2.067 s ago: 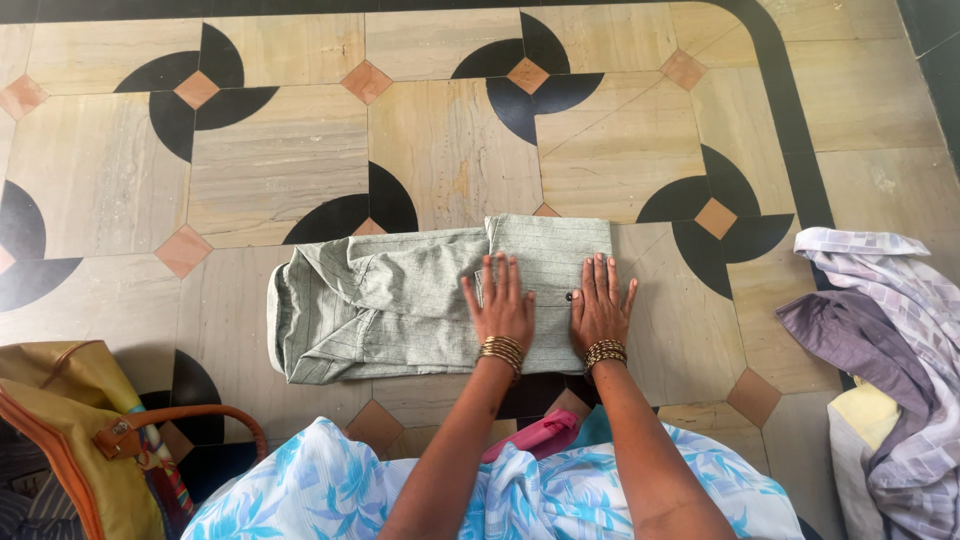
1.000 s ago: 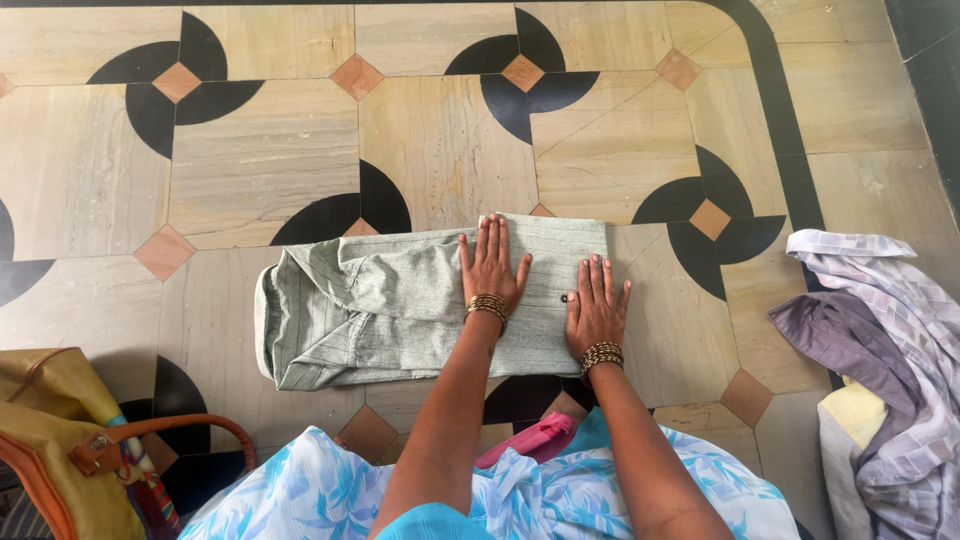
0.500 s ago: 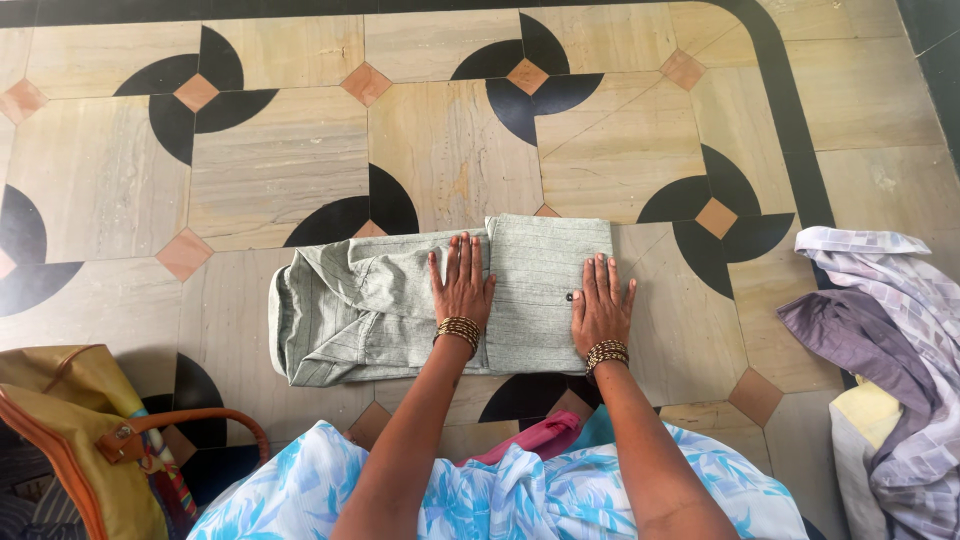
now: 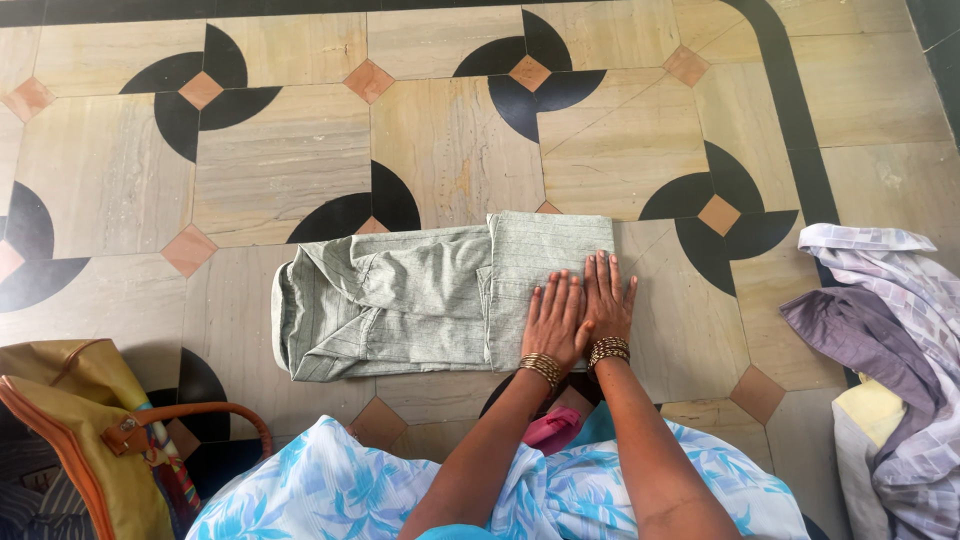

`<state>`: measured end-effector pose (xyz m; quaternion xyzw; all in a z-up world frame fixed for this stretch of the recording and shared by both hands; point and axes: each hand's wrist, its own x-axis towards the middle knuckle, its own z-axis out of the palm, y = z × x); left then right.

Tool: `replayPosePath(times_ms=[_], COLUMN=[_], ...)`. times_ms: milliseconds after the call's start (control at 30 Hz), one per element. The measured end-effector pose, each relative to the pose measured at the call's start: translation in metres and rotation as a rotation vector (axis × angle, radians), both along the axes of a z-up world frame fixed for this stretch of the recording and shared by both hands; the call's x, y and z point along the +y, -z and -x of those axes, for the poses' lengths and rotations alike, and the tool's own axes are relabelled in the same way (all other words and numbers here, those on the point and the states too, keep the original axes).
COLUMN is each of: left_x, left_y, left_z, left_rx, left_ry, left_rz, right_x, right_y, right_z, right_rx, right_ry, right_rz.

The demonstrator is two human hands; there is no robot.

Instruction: The person folds a light-colored long-sleeved shirt on a tiled floor. They smooth the fabric, fold the sleeves inward, fold the body in half, then fold it again into a compact rectangle and place it into a nearby bag.

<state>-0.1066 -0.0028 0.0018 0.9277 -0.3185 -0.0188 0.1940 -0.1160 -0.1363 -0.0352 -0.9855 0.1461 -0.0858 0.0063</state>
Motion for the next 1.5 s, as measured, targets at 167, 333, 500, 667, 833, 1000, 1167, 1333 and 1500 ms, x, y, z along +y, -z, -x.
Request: replayPosePath(times_ms=[167, 333, 500, 667, 833, 1000, 1167, 1333, 1500], left_x=[0.006, 0.022, 0.048, 0.061, 0.086, 0.089, 0.088, 0.088, 0.089], left_y=[0.012, 0.008, -0.003, -0.006, -0.005, -0.002, -0.007, -0.015, -0.020], left_z=[-0.007, -0.016, -0.026, -0.031, -0.038, -0.036, -0.037, -0.036, -0.037], left_rx=[0.038, -0.071, 0.036, 0.041, 0.129, 0.090, 0.099, 0.134, 0.153], left_ry=[0.020, -0.054, -0.110, -0.196, -0.248, -0.255, -0.254, -0.255, -0.255], left_rz=[-0.050, -0.109, -0.071, -0.075, -0.088, -0.103, -0.135, -0.130, -0.099], right_x=[0.002, 0.009, 0.016, 0.016, 0.015, 0.014, 0.013, 0.012, 0.025], right_y=[-0.003, -0.019, -0.035, -0.035, -0.034, -0.030, -0.026, -0.023, -0.020], right_z=[0.000, 0.001, 0.001, 0.002, 0.002, 0.001, 0.003, 0.001, -0.021], right_rx=[-0.019, 0.010, 0.030, 0.018, 0.008, -0.003, -0.008, 0.010, 0.123], right_ry=[-0.002, -0.007, -0.005, -0.009, -0.008, -0.012, -0.017, 0.012, 0.127], right_rz=[-0.049, -0.111, -0.060, -0.096, -0.101, -0.088, -0.085, -0.123, -0.084])
